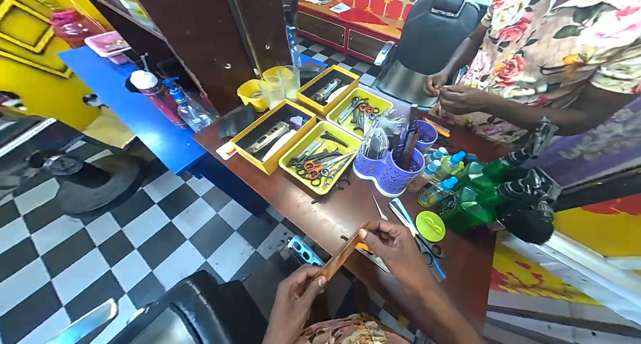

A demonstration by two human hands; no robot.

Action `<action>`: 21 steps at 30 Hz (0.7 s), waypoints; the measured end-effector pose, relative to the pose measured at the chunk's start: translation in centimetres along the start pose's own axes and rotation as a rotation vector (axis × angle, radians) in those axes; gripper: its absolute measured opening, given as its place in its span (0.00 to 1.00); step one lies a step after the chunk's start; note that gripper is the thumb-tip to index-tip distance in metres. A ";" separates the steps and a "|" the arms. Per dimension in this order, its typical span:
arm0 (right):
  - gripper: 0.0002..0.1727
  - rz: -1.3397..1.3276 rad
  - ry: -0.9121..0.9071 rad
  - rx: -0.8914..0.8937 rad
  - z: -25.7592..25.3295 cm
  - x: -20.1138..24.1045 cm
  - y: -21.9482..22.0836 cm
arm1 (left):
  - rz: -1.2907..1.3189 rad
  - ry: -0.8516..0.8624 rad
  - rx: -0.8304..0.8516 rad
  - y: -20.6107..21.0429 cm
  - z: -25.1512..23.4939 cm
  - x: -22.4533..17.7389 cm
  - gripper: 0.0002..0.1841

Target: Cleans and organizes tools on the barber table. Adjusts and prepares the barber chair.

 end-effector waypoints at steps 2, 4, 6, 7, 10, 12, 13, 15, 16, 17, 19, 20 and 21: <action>0.11 0.079 -0.114 0.031 0.3 1.2 0.6 | 0.040 0.014 0.001 -1.8 1.1 1.0 0.05; 0.11 0.099 -0.254 0.083 0.3 2.4 1.4 | 0.064 0.030 0.026 -3.0 1.8 1.2 0.04; 0.10 0.014 -0.310 0.184 -0.3 2.2 2.4 | 0.046 0.043 0.053 -3.7 2.0 1.2 0.04; 0.10 0.014 -0.301 0.215 -1.0 1.2 2.8 | 0.010 0.039 0.050 -3.9 2.0 1.2 0.03; 0.18 0.376 -0.160 0.191 -3.2 -2.9 3.5 | -0.192 -0.070 -0.024 -4.5 2.1 2.0 0.05; 0.22 0.439 -0.116 0.125 -3.5 -2.5 3.4 | -0.081 -0.092 -0.126 -5.1 2.3 2.0 0.05; 0.22 0.394 -0.132 0.074 -3.3 -1.6 3.1 | 0.060 -0.061 -0.153 -5.5 2.3 1.8 0.06; 0.20 0.296 -0.207 0.006 -2.4 0.1 2.2 | 0.285 0.005 -0.037 -6.3 1.9 1.5 0.07; 0.18 0.284 -0.225 -0.012 -2.0 0.4 1.7 | 0.311 0.008 0.041 -6.5 1.5 1.9 0.07; 0.16 0.301 -0.216 -0.015 -1.7 0.3 1.1 | 0.257 -0.029 0.064 -6.8 1.2 2.9 0.06; 0.15 0.361 -0.131 -0.005 -1.4 -0.9 0.3 | -0.061 -0.131 -0.042 -7.5 0.8 5.5 0.06; 0.15 0.374 -0.082 0.007 -1.3 -1.5 0.1 | -0.183 -0.145 -0.086 -7.8 0.7 6.0 0.08; 0.16 0.364 -0.050 0.027 -1.3 -2.0 -0.2 | -0.222 -0.125 -0.095 -7.7 0.4 5.6 0.08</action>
Point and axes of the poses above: each hand's wrist, its own z-axis away from the middle knuckle, its own y-axis out of the palm, x = y × z, the point moved 4 cm from there along -z, towards the middle knuckle, and after that the axes turned 4 degrees about -x, right-handed, at the moved point
